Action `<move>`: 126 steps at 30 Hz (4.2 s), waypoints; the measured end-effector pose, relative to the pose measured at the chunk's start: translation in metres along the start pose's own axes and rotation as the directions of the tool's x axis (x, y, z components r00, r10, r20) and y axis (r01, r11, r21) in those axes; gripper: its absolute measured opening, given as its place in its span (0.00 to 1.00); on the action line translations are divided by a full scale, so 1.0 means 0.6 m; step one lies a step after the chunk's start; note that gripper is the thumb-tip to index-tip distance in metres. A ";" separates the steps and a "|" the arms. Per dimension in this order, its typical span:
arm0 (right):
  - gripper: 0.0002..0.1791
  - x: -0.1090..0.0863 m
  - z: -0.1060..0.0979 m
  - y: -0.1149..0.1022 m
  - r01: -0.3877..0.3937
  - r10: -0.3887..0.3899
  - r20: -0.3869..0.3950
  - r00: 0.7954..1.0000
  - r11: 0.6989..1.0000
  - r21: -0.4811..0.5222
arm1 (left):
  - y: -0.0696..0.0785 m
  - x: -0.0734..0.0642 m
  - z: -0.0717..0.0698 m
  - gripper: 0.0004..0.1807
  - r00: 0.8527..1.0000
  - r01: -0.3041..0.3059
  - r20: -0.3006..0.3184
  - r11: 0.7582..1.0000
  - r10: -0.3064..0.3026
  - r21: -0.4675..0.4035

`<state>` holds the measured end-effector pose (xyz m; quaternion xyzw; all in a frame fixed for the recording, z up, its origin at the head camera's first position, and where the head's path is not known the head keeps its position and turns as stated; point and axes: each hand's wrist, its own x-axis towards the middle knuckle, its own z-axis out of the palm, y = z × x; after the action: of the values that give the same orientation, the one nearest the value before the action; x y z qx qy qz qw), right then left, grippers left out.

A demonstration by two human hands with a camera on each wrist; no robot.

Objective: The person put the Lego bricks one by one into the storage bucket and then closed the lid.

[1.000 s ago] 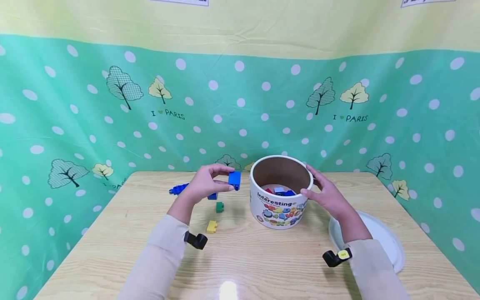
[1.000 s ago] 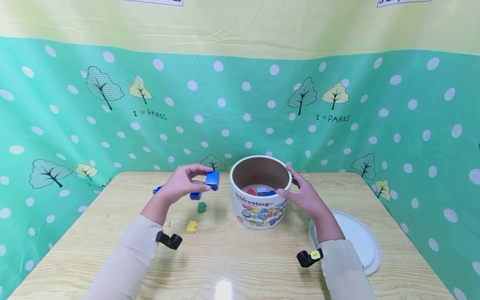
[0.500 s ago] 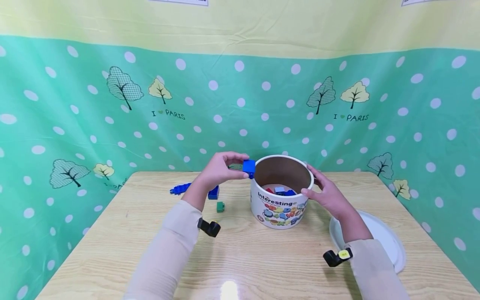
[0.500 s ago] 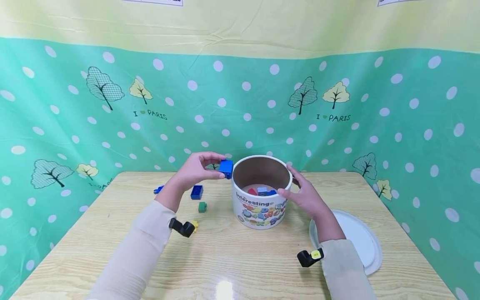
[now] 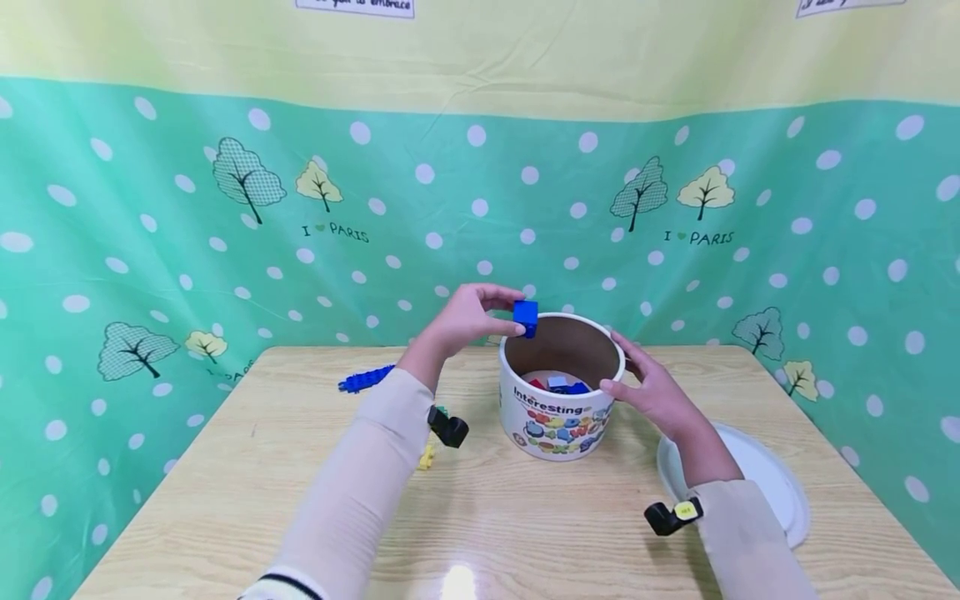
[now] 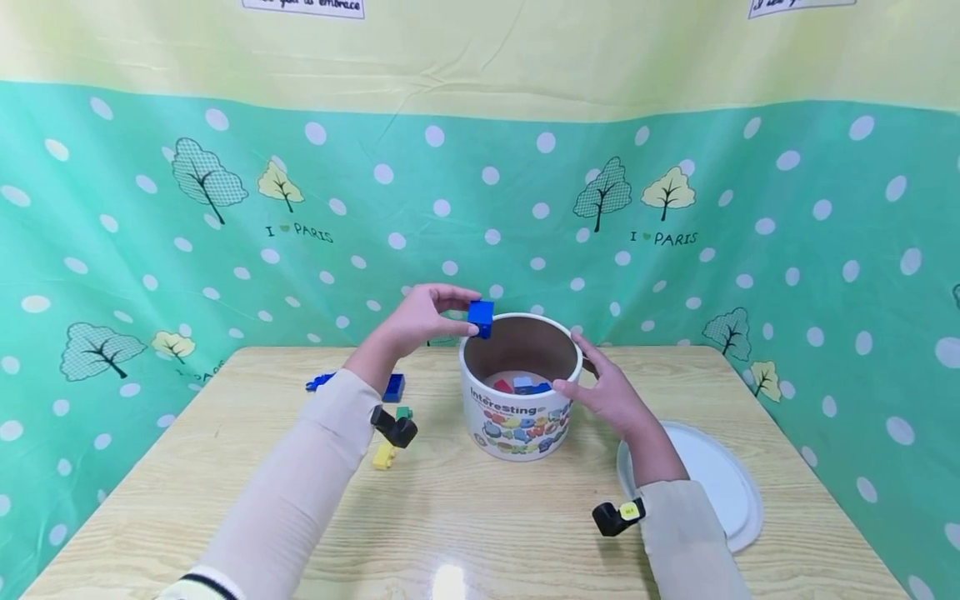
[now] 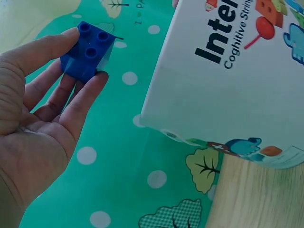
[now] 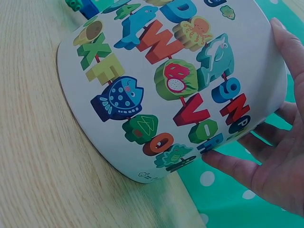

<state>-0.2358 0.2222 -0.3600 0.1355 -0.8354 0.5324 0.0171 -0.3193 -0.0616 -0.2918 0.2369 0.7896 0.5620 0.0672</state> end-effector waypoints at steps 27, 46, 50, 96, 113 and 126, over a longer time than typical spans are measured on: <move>0.44 -0.004 -0.002 0.002 -0.013 0.014 0.005 1.000 1.000 -0.015 | -0.022 0.061 0.048 0.23 0.994 0.102 -0.017 0.961 -0.110 -0.257; 0.44 -0.002 0.000 0.003 0.001 -0.001 0.004 1.000 1.000 0.003 | -0.045 0.015 0.015 0.23 0.996 0.027 -0.073 0.982 -0.042 -0.187; 0.44 -0.001 0.000 0.002 -0.001 0.001 0.002 1.000 1.000 -0.008 | -0.055 -0.008 0.005 0.22 0.994 0.006 -0.108 0.990 -0.021 -0.142; 0.43 0.016 -0.001 0.050 0.015 -0.015 -0.018 1.000 1.000 -0.016 | -0.197 -0.222 -0.072 0.23 0.980 0.049 -0.187 0.996 -0.062 -0.076; 0.42 0.015 0.001 0.046 0.011 -0.012 -0.011 1.000 1.000 -0.015 | -0.237 -0.252 -0.081 0.36 0.980 0.127 0.148 0.990 -0.134 0.055; 0.44 0.008 0.003 0.017 -0.002 0.001 -0.012 1.000 1.000 -0.028 | -0.258 -0.245 -0.084 0.37 0.953 0.154 0.219 0.956 -0.210 0.248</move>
<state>-0.2427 0.2236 -0.3688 0.1315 -0.8428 0.5213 0.0234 -0.2555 -0.2105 -0.4397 0.2356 0.8532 0.4258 0.1876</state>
